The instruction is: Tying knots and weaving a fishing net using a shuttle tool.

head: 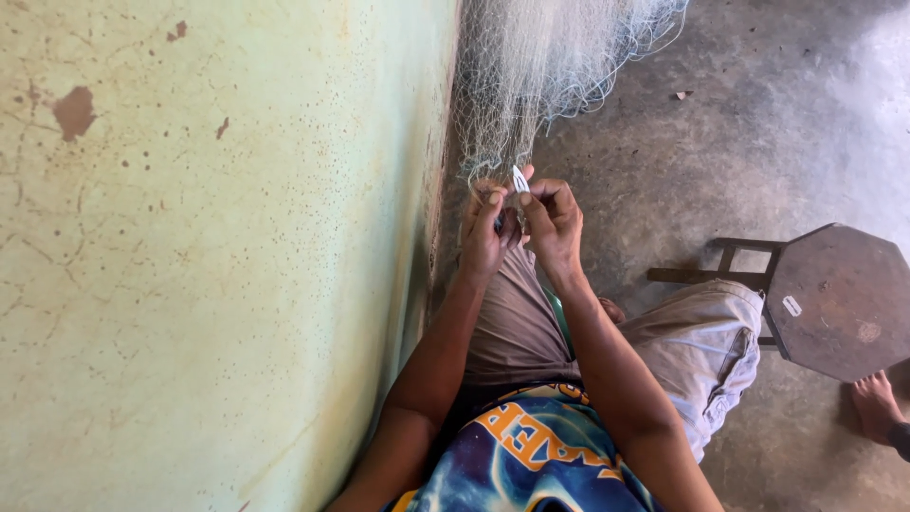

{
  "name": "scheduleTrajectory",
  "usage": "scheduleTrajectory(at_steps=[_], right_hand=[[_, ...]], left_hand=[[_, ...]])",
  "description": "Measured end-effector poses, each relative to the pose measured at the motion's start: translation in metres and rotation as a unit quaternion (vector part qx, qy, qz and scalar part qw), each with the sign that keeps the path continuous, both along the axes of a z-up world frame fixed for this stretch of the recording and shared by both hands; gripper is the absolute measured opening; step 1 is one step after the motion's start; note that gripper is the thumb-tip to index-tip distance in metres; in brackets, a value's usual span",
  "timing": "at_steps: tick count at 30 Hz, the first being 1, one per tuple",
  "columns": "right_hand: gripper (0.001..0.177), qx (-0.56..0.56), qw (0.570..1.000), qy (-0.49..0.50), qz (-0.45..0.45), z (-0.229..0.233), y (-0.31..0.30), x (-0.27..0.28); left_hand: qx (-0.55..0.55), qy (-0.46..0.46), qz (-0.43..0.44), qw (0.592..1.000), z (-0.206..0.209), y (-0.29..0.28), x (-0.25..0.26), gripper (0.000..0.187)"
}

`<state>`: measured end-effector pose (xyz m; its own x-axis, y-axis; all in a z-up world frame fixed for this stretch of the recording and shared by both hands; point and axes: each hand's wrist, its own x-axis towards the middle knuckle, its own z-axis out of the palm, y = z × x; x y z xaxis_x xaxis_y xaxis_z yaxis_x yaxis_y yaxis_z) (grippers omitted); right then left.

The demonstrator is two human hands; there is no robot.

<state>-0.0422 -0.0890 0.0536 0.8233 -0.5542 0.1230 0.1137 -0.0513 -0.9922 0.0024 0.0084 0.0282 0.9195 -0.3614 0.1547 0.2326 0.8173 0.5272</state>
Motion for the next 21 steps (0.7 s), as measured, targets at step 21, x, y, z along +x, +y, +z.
scheduleTrajectory(at_steps=[21], right_hand=[[0.014,-0.112,0.981,-0.157,0.002,0.055,-0.026,0.037]], left_hand=[[0.101,0.009,-0.012,0.995,-0.025,-0.003,-0.003,0.009]])
